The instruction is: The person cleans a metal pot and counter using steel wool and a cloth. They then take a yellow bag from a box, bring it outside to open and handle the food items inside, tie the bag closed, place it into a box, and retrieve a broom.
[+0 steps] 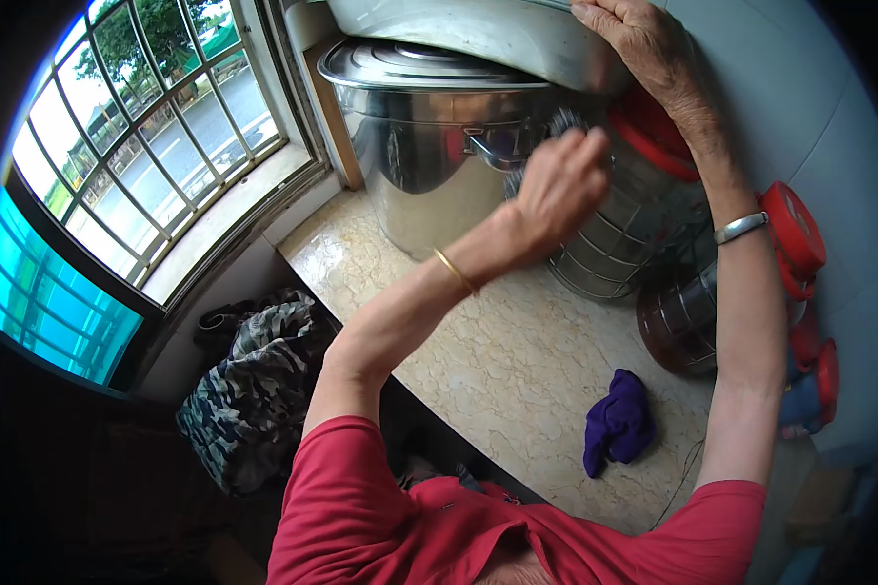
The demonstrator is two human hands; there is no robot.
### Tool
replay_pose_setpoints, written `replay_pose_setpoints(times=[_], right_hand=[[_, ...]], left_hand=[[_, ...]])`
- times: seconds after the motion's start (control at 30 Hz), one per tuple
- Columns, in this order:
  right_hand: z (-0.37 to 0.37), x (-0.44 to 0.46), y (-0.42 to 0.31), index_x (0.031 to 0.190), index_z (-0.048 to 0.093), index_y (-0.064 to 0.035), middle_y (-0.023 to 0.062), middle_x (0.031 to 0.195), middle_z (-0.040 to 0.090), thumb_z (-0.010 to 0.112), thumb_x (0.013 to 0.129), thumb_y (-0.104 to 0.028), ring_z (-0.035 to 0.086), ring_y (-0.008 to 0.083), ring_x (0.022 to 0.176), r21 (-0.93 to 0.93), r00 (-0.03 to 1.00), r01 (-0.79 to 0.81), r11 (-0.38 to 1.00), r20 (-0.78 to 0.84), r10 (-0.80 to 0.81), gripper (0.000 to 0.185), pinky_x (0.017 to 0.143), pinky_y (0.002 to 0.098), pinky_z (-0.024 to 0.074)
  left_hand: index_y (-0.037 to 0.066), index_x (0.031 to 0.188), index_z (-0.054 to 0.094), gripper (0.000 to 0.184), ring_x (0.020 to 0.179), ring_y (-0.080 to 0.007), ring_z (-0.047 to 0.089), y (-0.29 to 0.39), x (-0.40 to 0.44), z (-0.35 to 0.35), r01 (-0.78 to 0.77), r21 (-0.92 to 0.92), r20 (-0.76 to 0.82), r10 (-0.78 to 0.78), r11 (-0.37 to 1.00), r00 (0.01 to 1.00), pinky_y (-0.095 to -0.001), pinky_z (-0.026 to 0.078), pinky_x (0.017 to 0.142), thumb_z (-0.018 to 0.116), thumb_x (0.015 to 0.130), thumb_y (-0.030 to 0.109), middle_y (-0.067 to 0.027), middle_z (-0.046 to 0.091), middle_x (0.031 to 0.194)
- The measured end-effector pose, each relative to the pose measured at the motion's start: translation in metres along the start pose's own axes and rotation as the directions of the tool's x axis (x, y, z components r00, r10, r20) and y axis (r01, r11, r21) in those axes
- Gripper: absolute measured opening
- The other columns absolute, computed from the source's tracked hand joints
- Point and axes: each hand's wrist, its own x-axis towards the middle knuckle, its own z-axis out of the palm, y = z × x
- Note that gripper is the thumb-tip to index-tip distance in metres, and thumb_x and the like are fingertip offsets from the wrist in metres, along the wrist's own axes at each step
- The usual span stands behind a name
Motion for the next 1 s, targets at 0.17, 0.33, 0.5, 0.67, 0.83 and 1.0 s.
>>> replay_pose_setpoints(times=[0.17, 0.33, 0.5, 0.67, 0.83, 1.0], right_hand=[[-0.006, 0.001, -0.008, 0.098, 0.063, 0.0008, 0.0202, 0.088, 0.066, 0.05, 0.086, -0.02, 0.065, 0.0279, 0.079, -0.006, 0.989, -0.068, 0.998, 0.128, 0.068, 0.027, 0.071, 0.0374, 0.0489], [0.001, 0.007, 0.012, 0.106, 0.063, -0.0064, 0.0076, 0.089, 0.067, 0.048, 0.091, -0.036, 0.062, 0.0175, 0.087, -0.033, 0.984, -0.061, 0.998, 0.164, 0.065, 0.037, 0.08, 0.0269, 0.0439], [0.006, 0.008, 0.018, 0.103, 0.064, -0.0082, 0.0121, 0.087, 0.066, 0.048, 0.09, -0.038, 0.062, 0.022, 0.083, -0.021, 0.989, -0.071, 0.997, 0.129, 0.073, 0.036, 0.076, 0.0301, 0.0458], [0.005, 0.008, 0.013, 0.104, 0.064, -0.008, 0.011, 0.088, 0.066, 0.05, 0.09, -0.038, 0.061, 0.0206, 0.083, 0.013, 0.983, -0.105, 0.994, 0.149, 0.102, 0.036, 0.077, 0.0288, 0.0451], [0.006, 0.008, 0.01, 0.105, 0.064, -0.0084, 0.0093, 0.09, 0.066, 0.05, 0.091, -0.039, 0.06, 0.0193, 0.086, 0.011, 0.978, -0.147, 0.989, 0.15, 0.144, 0.036, 0.079, 0.0287, 0.0446], [0.006, 0.005, 0.008, 0.104, 0.065, -0.0086, 0.0089, 0.089, 0.066, 0.05, 0.092, -0.036, 0.06, 0.0184, 0.085, 0.006, 0.983, -0.136, 0.991, 0.126, 0.134, 0.034, 0.078, 0.0282, 0.0447]], left_hand=[[0.004, 0.079, 0.059, 0.008, 0.081, -0.0221, 0.052, 0.105, -0.143, 0.044, -0.026, -0.3, 0.56, 0.198, 0.954, 0.804, -0.0322, 0.049, 0.064, 0.057, 0.075, 0.01, -0.0084, 0.048, 0.089], [-0.002, 0.116, 0.058, 0.042, 0.107, -0.0485, 0.05, 0.131, -0.143, 0.053, -0.149, 0.182, 0.874, -0.09, 0.972, 0.477, -0.0599, 0.04, 0.083, 0.054, 0.082, 0.022, -0.0263, 0.052, 0.118], [0.021, 0.14, 0.031, 0.085, 0.128, -0.0475, 0.025, 0.241, -0.174, 0.065, 0.363, -0.684, 0.711, 0.467, 0.633, 0.526, -0.0657, 0.031, 0.093, 0.07, 0.07, 0.048, -0.0185, 0.023, 0.145], [0.013, 0.12, 0.048, 0.066, 0.118, -0.0444, 0.037, 0.272, -0.186, 0.103, 0.212, -0.691, 0.557, 0.322, 0.691, 0.765, -0.0535, 0.044, 0.084, 0.076, 0.063, 0.033, -0.0191, 0.036, 0.132], [0.0, 0.101, 0.049, 0.045, 0.089, -0.0297, 0.054, 0.207, -0.145, 0.054, 0.672, -0.724, 0.648, -0.178, 0.159, 0.74, -0.0377, 0.046, 0.074, 0.069, 0.064, 0.014, -0.0165, 0.052, 0.092], [-0.001, 0.108, 0.052, 0.047, 0.088, -0.0165, 0.053, 0.057, -0.08, -0.094, 0.383, -0.892, 0.156, -0.631, 0.24, 0.76, -0.0284, 0.044, 0.078, 0.071, 0.066, 0.01, -0.0079, 0.052, 0.092]])
